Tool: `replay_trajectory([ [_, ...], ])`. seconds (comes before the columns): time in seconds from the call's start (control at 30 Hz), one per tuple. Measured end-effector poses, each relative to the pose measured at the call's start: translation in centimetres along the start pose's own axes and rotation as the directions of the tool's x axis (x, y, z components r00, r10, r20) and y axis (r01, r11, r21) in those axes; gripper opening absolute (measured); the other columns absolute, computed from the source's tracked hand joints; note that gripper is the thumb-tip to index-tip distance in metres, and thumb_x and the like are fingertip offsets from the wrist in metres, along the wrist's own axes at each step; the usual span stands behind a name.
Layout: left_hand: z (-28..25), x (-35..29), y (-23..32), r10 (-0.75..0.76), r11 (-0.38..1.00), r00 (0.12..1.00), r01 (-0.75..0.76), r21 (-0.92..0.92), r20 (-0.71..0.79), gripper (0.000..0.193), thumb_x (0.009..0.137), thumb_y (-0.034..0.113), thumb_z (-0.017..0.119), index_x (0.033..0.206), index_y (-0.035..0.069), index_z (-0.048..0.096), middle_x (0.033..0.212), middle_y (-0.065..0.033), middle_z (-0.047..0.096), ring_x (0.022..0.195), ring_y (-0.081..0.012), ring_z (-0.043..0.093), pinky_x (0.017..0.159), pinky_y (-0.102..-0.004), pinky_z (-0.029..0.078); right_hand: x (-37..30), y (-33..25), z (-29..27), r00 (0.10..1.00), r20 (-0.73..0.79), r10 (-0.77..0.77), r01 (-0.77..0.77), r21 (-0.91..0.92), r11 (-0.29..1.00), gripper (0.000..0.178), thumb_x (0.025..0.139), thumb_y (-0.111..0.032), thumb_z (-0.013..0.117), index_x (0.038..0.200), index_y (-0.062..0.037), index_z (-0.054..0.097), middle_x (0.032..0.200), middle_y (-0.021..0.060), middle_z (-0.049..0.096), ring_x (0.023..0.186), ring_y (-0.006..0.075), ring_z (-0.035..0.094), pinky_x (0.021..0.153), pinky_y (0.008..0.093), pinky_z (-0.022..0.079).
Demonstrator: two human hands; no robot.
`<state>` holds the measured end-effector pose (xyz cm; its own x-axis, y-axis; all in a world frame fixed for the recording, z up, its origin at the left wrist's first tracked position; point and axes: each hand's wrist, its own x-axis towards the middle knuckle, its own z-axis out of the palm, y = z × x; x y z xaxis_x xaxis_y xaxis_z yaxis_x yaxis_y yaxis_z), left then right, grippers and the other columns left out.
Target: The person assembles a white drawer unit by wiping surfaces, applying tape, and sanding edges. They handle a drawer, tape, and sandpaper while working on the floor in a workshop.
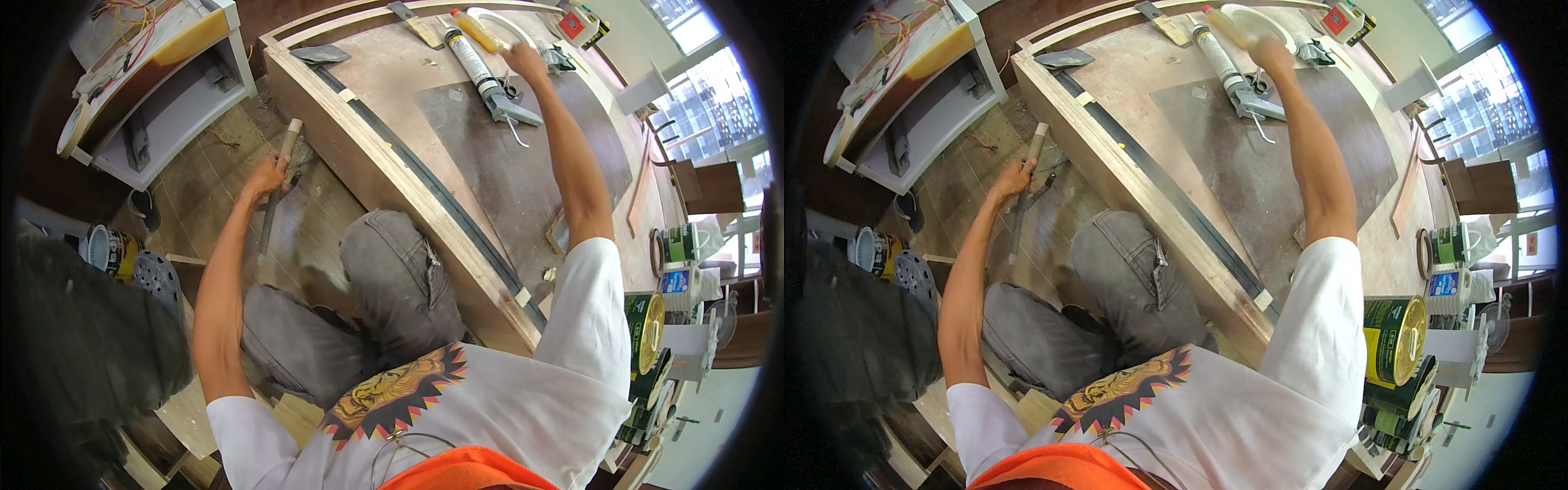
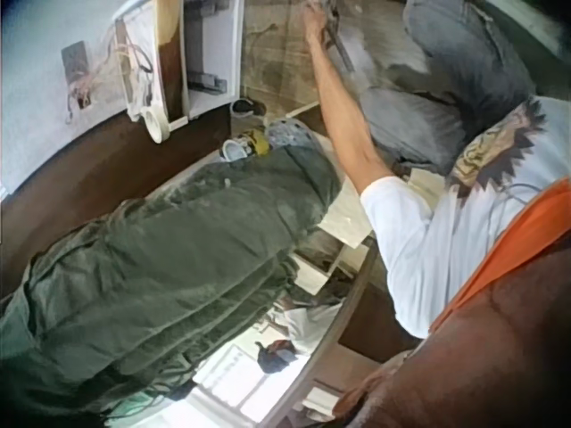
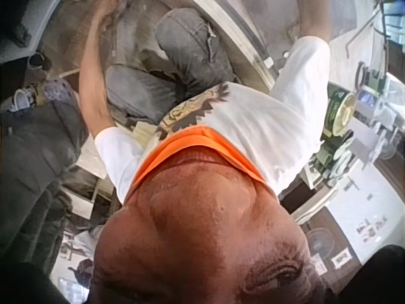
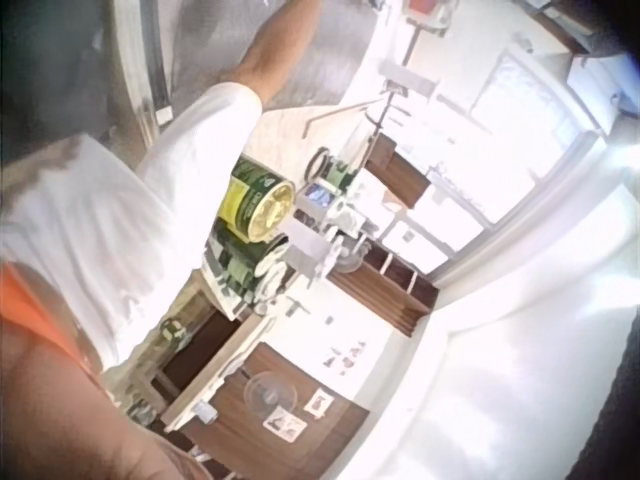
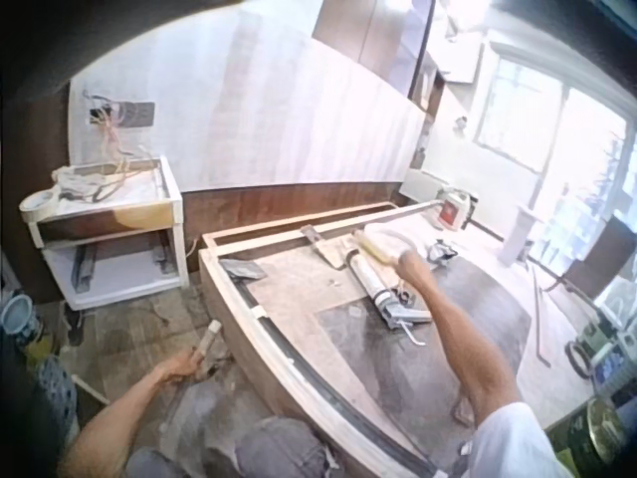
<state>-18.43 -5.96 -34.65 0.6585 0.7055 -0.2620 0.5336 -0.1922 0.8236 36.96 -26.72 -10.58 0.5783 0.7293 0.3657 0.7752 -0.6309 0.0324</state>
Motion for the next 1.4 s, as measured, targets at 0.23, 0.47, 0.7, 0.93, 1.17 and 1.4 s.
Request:
replay_trajectory([
  [0.23,-0.8,-2.3,2.0,-0.033,0.978,0.997,0.046,0.203,-0.066,0.046,0.107,0.039,0.050,0.124,-0.003,0.057,0.090,-0.0189,0.069,0.063,-0.0265,0.070,0.076,-0.0433,0.054,0.9,3.0,5.3,0.658,0.715,0.236,-0.187,-0.148,0.971,0.059,0.082,-0.053,0.075,0.122,-0.0099,0.073,0.132,0.0117,0.070,0.119,0.0282,0.068,0.093,0.0425,0.055],
  [0.47,-2.2,-2.6,-0.7,-0.004,0.959,0.999,0.015,0.284,-0.038,0.050,0.106,0.033,0.053,0.135,-0.008,0.052,0.093,-0.0243,0.071,0.071,-0.0323,0.074,0.080,-0.0457,0.054,1.2,3.4,7.3,0.856,0.467,0.223,-0.287,0.071,0.955,0.044,0.076,-0.049,0.078,0.078,-0.0057,0.073,0.072,0.0090,0.070,0.063,0.0197,0.065,0.057,0.0372,0.051],
  [0.7,-1.0,-2.4,-10.5,-0.114,0.980,0.993,0.115,0.161,-0.017,0.044,0.106,0.032,0.053,0.124,-0.009,0.053,0.086,-0.0224,0.070,0.071,-0.0329,0.073,0.073,-0.0456,0.055,2.2,-3.1,-4.2,0.975,0.220,-0.017,-0.175,0.818,0.548,0.033,0.094,-0.035,0.069,0.078,-0.0059,0.069,0.070,0.0027,0.059,0.060,0.0107,0.050,0.054,0.0275,0.036],
  [0.93,7.5,-6.3,-16.4,-0.268,0.963,0.963,0.268,0.009,-0.019,0.050,0.103,0.039,0.057,0.117,-0.009,0.061,0.102,-0.0277,0.071,0.094,-0.0380,0.073,0.082,-0.0470,0.055,1.9,-26.8,-11.9,0.848,0.039,-0.528,-0.106,0.990,-0.098,0.038,0.105,-0.036,0.058,0.120,-0.0023,0.067,0.106,0.0074,0.074,0.086,0.0139,0.068,0.068,0.0293,0.055],
  [1.17,13.9,-8.7,-16.5,-0.193,0.981,0.976,0.191,0.032,0.105,0.043,0.105,0.039,0.056,0.117,-0.001,0.066,0.106,-0.0154,0.073,0.098,-0.0268,0.068,0.086,-0.0396,0.053,0.9,-46.4,-14.3,0.836,-0.343,-0.430,-0.247,0.465,-0.850,0.025,0.097,-0.027,0.072,0.114,-0.0090,0.068,0.108,0.0042,0.070,0.089,0.0169,0.065,0.076,0.0305,0.055],
  [1.4,-2.4,-7.7,-13.3,-0.008,1.000,0.978,0.003,-0.023,-0.209,0.038,0.104,0.041,0.055,0.109,0.005,0.066,0.089,-0.0128,0.070,0.084,-0.0223,0.065,0.079,-0.0398,0.053,-6.3,-53.9,-9.4,0.853,-0.260,-0.452,-0.366,0.320,-0.874,0.019,0.103,-0.021,0.063,0.114,-0.0057,0.065,0.100,0.0026,0.066,0.085,0.0151,0.064,0.075,0.0293,0.054],
])
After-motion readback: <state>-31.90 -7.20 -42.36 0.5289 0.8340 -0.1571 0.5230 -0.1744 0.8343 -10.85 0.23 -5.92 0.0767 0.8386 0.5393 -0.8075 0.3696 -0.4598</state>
